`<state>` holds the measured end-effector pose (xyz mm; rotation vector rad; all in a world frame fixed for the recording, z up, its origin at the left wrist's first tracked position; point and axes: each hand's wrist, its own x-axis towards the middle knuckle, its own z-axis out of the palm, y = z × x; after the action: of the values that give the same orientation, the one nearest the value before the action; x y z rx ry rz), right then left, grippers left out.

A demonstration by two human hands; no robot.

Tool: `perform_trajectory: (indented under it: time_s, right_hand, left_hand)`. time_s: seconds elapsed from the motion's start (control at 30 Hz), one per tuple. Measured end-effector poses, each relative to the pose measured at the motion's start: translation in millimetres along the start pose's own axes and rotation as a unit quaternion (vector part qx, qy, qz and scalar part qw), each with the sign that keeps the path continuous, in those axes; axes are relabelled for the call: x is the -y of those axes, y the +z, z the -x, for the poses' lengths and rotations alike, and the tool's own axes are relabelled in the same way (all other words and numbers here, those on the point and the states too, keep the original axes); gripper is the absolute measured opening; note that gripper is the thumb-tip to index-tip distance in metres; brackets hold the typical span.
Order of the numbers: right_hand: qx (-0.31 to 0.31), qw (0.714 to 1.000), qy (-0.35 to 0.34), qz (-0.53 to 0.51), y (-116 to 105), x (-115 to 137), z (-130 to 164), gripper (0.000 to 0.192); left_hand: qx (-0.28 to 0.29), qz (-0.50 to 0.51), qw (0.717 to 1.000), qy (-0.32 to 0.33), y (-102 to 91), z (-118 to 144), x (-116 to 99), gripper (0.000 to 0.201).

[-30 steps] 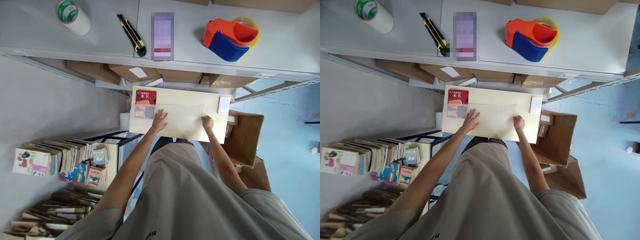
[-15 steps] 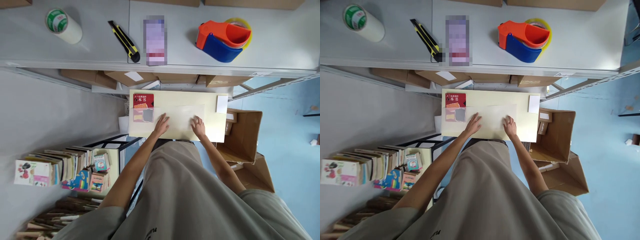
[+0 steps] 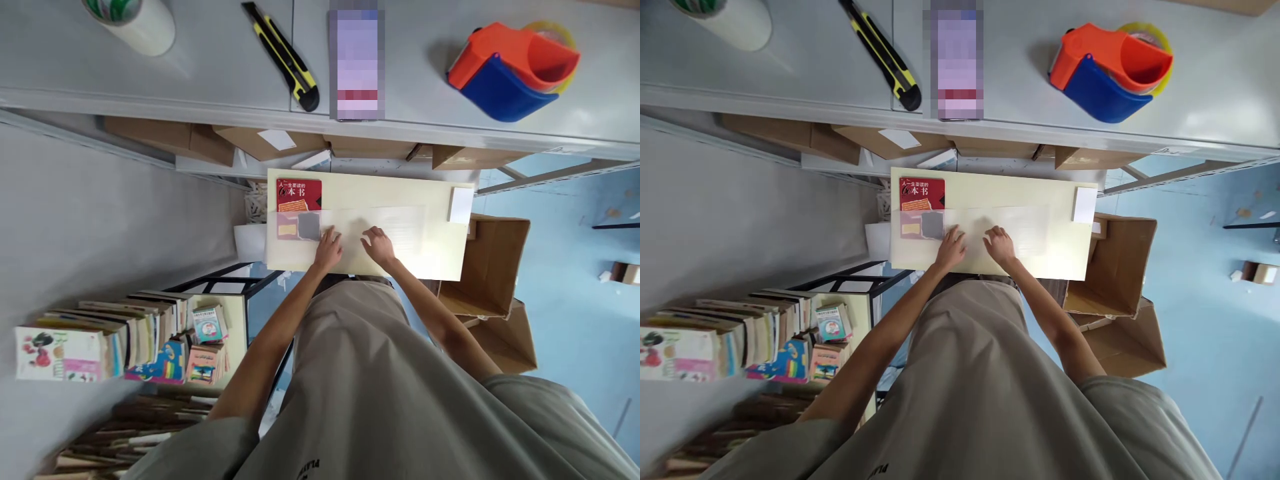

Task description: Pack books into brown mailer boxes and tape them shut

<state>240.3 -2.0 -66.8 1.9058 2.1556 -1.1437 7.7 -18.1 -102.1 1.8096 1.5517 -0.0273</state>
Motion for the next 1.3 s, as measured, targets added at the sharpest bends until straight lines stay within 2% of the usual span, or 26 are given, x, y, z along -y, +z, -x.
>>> perform_trajectory:
  time_s: [0.1, 0.2, 0.23, 0.3, 0.37, 0.43, 0.5, 0.6, 0.67, 0.73, 0.83, 0.9, 0.97, 1.03, 1.1, 1.2, 1.3]
  right_hand:
    - [0.043, 0.999, -0.014, -0.013, 10.6, 59.6, -31.7, 0.038]
    - [0.065, 0.998, -0.002, -0.022, 21.5, 110.0, -65.0, 0.032]
    - [0.071, 0.997, 0.009, -0.023, 25.1, 123.0, -75.1, 0.030]
    - [0.080, 0.996, 0.040, -0.016, 32.3, 142.5, -92.0, 0.027]
    - [0.089, 0.993, 0.075, -0.005, 39.5, 153.7, -103.4, 0.024]
    - [0.095, 0.990, 0.103, 0.000, 46.5, 158.6, -108.8, 0.024]
    - [0.095, 0.988, 0.120, -0.001, 53.2, 159.5, -109.5, 0.025]
    - [0.089, 0.987, 0.134, -0.012, 62.0, 156.9, -106.4, 0.025]
    - [0.081, 0.987, 0.137, -0.027, 67.1, 153.8, -104.1, 0.023]
    - [0.069, 0.988, 0.130, -0.043, 71.9, 149.7, -102.1, 0.020]
    - [0.049, 0.991, 0.110, -0.060, 79.4, 142.1, -98.8, 0.016]
    - [0.035, 0.993, 0.095, -0.066, 85.3, 136.8, -95.7, 0.012]
    - [0.019, 0.994, 0.080, -0.070, 92.1, 131.8, -92.6, 0.013]
    - [0.002, 0.995, 0.067, -0.075, 98.7, 127.6, -90.7, 0.017]
    - [-0.009, 0.995, 0.058, -0.082, 103.7, 124.1, -91.0, 0.018]
    - [-0.011, 0.993, 0.051, -0.103, 105.0, 120.1, -96.3, 0.015]
    - [0.008, 0.982, 0.059, -0.178, 99.4, 116.6, -105.0, 0.015]
  left_hand:
    - [0.014, 0.039, 0.998, 0.039, -7.9, 5.5, 10.4, 0.053]
    - [0.020, 0.061, 0.997, 0.038, -29.1, 13.8, 37.0, 0.034]
    - [0.006, 0.067, 0.998, 0.022, -39.4, 15.4, 49.7, 0.029]
    - [-0.065, 0.084, 0.994, -0.022, -63.2, 13.5, 78.5, 0.027]
    - [-0.167, 0.110, 0.977, -0.077, -87.5, 2.3, 107.0, 0.028]
    - [-0.232, 0.133, 0.954, -0.133, -107.4, -18.2, 129.9, 0.031]
    - [-0.230, 0.153, 0.944, -0.182, -120.3, -43.9, 145.2, 0.037]
    - [-0.204, 0.184, 0.929, -0.248, -129.7, -78.7, 158.9, 0.048]
    - [-0.190, 0.211, 0.917, -0.280, -134.3, -93.1, 167.3, 0.051]
    - [-0.146, 0.245, 0.914, -0.288, -140.0, -99.5, 176.6, 0.044]
    - [-0.067, 0.322, 0.912, -0.244, -149.2, -99.5, 187.6, 0.032]
    - [-0.058, 0.368, 0.904, -0.210, -153.8, -98.6, 191.0, 0.029]
    - [-0.084, 0.365, 0.908, -0.188, -157.1, -100.9, 192.0, 0.027]
    - [-0.126, 0.314, 0.928, -0.157, -160.6, -106.4, 191.3, 0.025]
    - [-0.174, 0.254, 0.947, -0.096, -165.3, -111.8, 187.1, 0.024]
    - [-0.222, 0.204, 0.953, 0.026, -175.9, -108.9, 166.4, 0.023]
    - [-0.224, 0.189, 0.949, 0.115, -189.2, -86.6, 121.6, 0.022]
